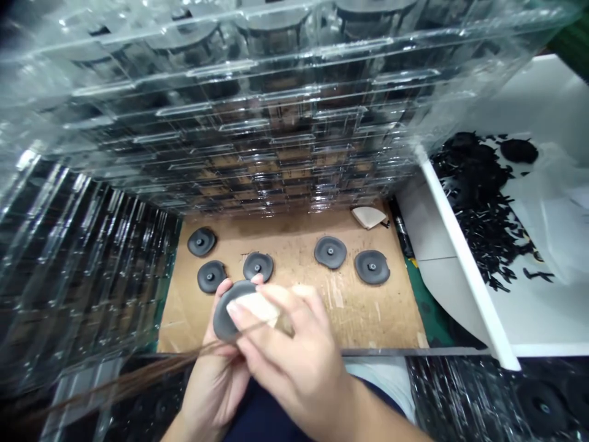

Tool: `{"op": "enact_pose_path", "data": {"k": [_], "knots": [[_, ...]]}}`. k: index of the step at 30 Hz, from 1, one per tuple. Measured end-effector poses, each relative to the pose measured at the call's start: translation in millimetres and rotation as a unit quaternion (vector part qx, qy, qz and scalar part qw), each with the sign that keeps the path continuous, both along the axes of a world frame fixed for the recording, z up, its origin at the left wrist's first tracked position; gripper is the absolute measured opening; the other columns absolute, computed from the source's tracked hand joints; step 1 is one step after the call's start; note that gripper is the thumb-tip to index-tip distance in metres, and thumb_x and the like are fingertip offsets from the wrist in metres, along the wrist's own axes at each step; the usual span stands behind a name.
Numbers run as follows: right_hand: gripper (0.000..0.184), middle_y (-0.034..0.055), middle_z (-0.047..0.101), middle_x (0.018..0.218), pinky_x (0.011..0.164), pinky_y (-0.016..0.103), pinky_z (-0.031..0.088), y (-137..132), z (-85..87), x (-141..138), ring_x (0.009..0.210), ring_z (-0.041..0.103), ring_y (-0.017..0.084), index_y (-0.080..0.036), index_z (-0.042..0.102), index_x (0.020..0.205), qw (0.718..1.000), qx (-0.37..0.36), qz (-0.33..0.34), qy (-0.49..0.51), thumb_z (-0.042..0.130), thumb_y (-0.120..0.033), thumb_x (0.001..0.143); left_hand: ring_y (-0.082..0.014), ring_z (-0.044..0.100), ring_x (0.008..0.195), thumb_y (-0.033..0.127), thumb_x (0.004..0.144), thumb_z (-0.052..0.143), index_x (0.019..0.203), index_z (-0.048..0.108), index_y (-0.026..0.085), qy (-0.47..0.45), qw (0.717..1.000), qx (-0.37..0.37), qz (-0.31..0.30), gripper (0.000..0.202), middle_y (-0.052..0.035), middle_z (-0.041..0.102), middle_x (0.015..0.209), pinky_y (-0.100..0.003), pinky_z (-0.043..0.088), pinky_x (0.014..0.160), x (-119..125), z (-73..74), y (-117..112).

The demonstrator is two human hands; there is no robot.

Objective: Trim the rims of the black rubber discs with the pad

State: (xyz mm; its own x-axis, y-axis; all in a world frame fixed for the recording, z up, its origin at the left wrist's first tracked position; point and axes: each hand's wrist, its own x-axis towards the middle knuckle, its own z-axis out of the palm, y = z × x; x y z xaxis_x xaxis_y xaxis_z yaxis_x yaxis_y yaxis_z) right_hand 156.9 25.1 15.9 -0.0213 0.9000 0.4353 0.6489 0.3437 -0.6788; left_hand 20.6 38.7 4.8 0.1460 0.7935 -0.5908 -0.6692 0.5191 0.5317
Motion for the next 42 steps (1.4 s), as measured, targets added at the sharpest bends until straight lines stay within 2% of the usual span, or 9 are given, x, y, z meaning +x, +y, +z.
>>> {"op": "enact_pose_path", "data": {"k": [9,14,17,21,25,31,34,39,42], "knots": [[0.029,0.0077,0.067,0.106,0.08,0.036,0.054,-14,-9.4,-5,0.095,0.059,0.021,-0.026,0.072,0.108,0.993,-0.064,0.025,0.099,0.06,-0.016,0.083,-0.0177,0.069,0.094,0.024,0.049,0.088,0.097,0.071,0.033,-0.011,1.0,-0.002,-0.005,0.052,0.0001,0.075,0.104,-0.021,0.054,0.081,-4,-1.8,-4],[0.019,0.0063,0.071,0.098,0.081,0.032,0.056,-49,-40.2,15,0.093,0.065,0.021,-0.027,0.076,0.091,0.878,-0.27,-0.138,0.371,0.063,-0.037,0.083,-0.0242,0.065,0.107,0.034,0.057,0.083,0.113,0.065,0.033,-0.025,0.999,0.013,-0.029,0.059,-0.0044,0.07,0.116,-0.026,0.054,0.085,-11,-9.4,0],[0.038,0.008,0.07,0.076,0.054,0.025,0.055,-66,-58.0,18,0.064,0.065,0.017,-0.018,0.074,0.092,0.828,-0.32,-0.186,0.422,0.051,-0.047,0.09,-0.0232,0.065,0.107,0.034,0.06,0.082,0.121,0.06,0.029,-0.018,0.999,-0.01,-0.038,0.065,-0.0071,0.069,0.117,-0.024,0.054,0.08,-11,-10.8,0],[0.036,0.0019,0.06,0.054,0.035,0.018,0.04,-70,-67.5,19,0.041,0.051,0.01,-0.013,0.07,0.078,0.792,-0.352,-0.209,0.453,0.064,-0.049,0.08,-0.0248,0.062,0.109,0.036,0.058,0.083,0.124,0.058,0.024,-0.007,0.997,-0.026,-0.067,0.072,-0.0098,0.067,0.12,-0.026,0.054,0.084,-8,-8.2,0],[0.032,0.0026,0.068,0.072,0.048,0.019,0.049,-47,-43.9,22,0.059,0.061,0.013,-0.018,0.07,0.083,0.807,-0.305,-0.207,0.461,0.068,-0.05,0.077,-0.0265,0.058,0.114,0.035,0.058,0.084,0.12,0.061,0.023,-0.008,0.995,-0.013,-0.094,0.068,-0.0084,0.065,0.121,-0.028,0.053,0.085,-3,-3.3,-4],[0.023,0.0044,0.069,0.103,0.085,0.026,0.052,-14,16.9,1,0.095,0.064,0.015,-0.02,0.065,0.107,0.973,-0.124,0.051,0.189,0.05,-0.017,0.091,-0.0219,0.066,0.097,0.027,0.06,0.083,0.113,0.065,0.023,0.03,0.99,-0.049,-0.129,0.056,-0.0033,0.073,0.094,-0.028,0.054,0.083,-3,-2.4,-15],[0.022,0.001,0.068,0.087,0.069,0.02,0.053,-8,22.9,-8,0.077,0.065,0.011,-0.02,0.067,0.1,0.972,-0.161,0.136,0.106,0.049,-0.011,0.089,-0.0214,0.068,0.09,0.02,0.062,0.08,0.109,0.067,0.024,0.047,0.989,-0.047,-0.131,0.048,-0.0023,0.073,0.092,-0.029,0.055,0.08,-3,-2.0,-17],[0.025,0.0087,0.069,0.09,0.075,0.029,0.054,-13,22.3,-8,0.082,0.065,0.017,-0.011,0.065,0.107,0.994,-0.047,0.022,0.097,0.045,-0.014,0.093,-0.0167,0.068,0.073,0.019,0.053,0.086,0.097,0.071,0.019,0.041,0.986,-0.031,-0.161,0.046,0.0015,0.068,0.068,-0.025,0.055,0.074,0,1.6,-17],[0.021,0.0017,0.069,0.084,0.069,0.019,0.053,-20,28.1,1,0.074,0.064,0.01,-0.017,0.069,0.098,0.971,-0.157,0.118,0.137,0.052,-0.009,0.088,-0.0192,0.068,0.086,0.019,0.048,0.088,0.107,0.067,0.022,0.039,0.984,-0.031,-0.169,0.063,-0.0034,0.073,0.091,-0.027,0.054,0.079,-1,1.1,-17]]}}
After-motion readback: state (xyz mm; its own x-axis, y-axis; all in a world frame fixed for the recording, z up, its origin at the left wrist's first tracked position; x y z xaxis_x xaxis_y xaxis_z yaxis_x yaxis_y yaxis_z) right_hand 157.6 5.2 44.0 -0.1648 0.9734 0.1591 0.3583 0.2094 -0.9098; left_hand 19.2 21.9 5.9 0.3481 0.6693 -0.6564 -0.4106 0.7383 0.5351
